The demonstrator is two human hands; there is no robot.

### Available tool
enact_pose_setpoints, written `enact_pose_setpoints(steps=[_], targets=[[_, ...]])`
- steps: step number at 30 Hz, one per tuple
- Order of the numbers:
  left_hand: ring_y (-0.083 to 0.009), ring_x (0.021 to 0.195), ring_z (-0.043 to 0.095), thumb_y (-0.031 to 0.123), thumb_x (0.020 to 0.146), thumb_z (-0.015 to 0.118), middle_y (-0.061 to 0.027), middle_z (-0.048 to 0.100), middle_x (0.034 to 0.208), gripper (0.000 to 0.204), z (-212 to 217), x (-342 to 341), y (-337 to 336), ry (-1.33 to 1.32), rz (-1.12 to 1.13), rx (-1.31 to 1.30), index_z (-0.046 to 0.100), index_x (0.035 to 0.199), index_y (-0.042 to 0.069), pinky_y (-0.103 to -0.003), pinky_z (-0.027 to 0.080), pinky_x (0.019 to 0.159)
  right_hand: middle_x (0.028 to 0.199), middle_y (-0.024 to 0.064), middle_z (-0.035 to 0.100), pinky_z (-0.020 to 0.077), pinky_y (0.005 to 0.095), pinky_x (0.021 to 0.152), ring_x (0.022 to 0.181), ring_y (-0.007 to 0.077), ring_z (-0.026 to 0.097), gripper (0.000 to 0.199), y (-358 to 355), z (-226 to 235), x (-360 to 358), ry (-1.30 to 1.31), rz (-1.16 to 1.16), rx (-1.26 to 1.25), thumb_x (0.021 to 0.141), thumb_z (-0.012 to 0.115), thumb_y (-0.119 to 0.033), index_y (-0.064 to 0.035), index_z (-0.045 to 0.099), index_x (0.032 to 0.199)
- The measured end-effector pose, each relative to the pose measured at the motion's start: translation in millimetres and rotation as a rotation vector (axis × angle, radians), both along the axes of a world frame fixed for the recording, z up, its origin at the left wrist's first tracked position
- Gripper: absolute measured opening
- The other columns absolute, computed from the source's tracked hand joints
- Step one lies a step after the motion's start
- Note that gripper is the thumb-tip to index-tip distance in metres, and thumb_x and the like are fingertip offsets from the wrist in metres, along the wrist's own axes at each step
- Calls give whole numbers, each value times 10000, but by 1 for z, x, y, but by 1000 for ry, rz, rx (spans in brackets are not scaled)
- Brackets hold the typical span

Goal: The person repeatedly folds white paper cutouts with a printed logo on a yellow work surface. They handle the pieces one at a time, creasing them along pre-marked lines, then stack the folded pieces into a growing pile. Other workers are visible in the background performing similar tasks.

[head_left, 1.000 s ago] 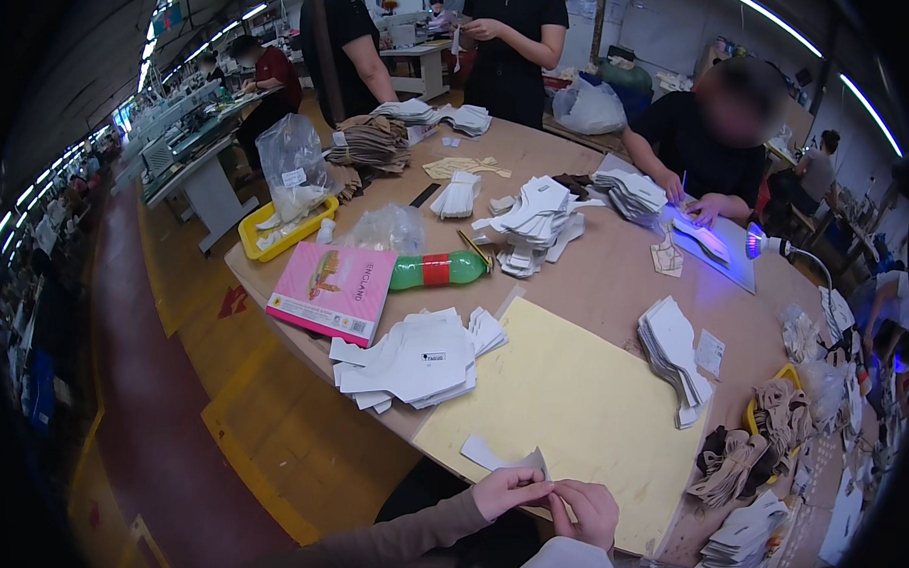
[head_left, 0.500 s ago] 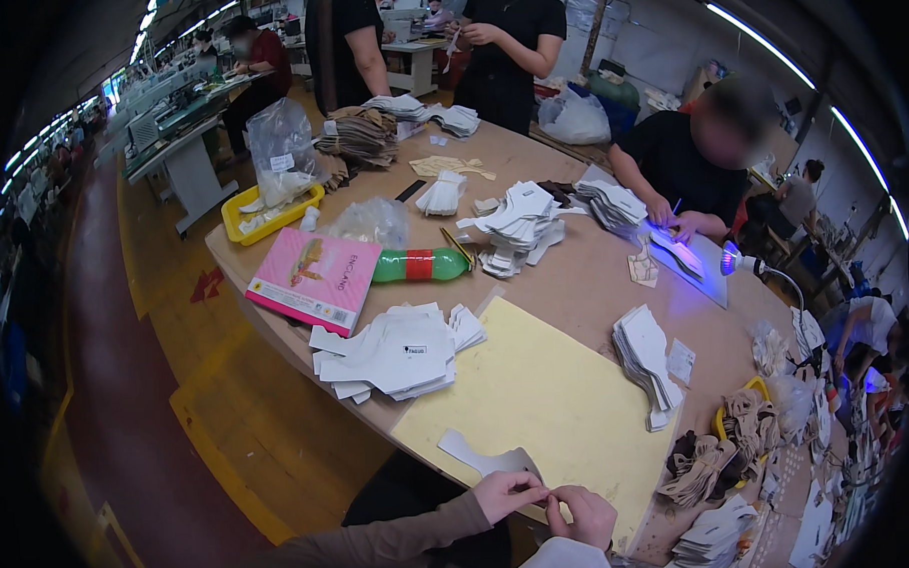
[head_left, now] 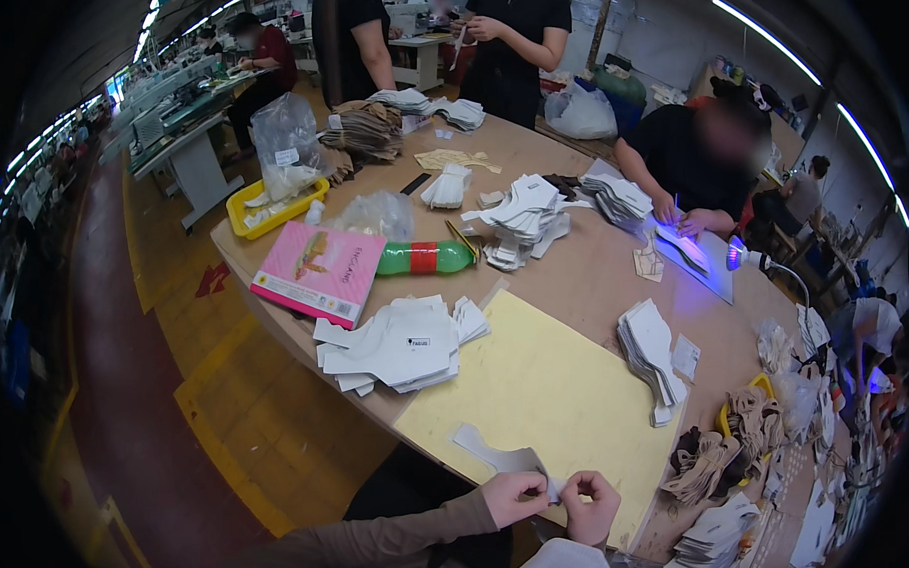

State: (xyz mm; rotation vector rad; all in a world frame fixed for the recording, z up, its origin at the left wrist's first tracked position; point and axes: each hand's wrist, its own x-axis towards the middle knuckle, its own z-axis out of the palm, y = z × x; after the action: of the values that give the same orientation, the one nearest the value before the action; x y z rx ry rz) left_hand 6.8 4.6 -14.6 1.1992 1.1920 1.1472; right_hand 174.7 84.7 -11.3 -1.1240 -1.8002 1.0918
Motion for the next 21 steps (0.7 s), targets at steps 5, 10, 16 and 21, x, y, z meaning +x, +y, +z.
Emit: enact_pose_setpoints(steps=[5, 10, 16, 21], targets=[[-112, 739, 484, 114, 964, 633, -35, 518, 830, 175, 4, -3, -6, 44, 98, 62, 520, 889, 3, -281, 430, 675, 939, 66, 707, 491, 222, 697, 771, 80, 600, 104, 11, -6, -3, 276, -5, -389, 971, 610, -31, 52, 663, 1004], [-149, 771, 497, 111, 945, 634, -62, 491, 850, 162, 2, -11, -8, -61, 160, 72, 515, 900, 10, -293, 434, 712, 1097, 101, 712, 533, 268, 796, 935, 134, 660, 238, -15, 10, -3, 190, 186, -290, 985, 630, -79, 45, 677, 1182], [-106, 839, 459, 31, 957, 588, -41, 478, 950, 103, 7, -10, -8, -116, 129, 55, 516, 893, -6, -251, 402, 732, 940, 116, 720, 537, 294, 792, 874, 153, 672, 181, -28, 22, -15, 98, 50, -28, 961, 651, -73, 63, 698, 1070], [-173, 857, 544, 28, 907, 598, -95, 555, 966, 56, 22, -12, -14, 3, 71, 106, 575, 893, -21, -300, 453, 773, 739, 82, 642, 462, 263, 654, 704, 103, 563, 157, -17, 30, -18, 105, -55, -105, 961, 646, -64, 88, 668, 931]])
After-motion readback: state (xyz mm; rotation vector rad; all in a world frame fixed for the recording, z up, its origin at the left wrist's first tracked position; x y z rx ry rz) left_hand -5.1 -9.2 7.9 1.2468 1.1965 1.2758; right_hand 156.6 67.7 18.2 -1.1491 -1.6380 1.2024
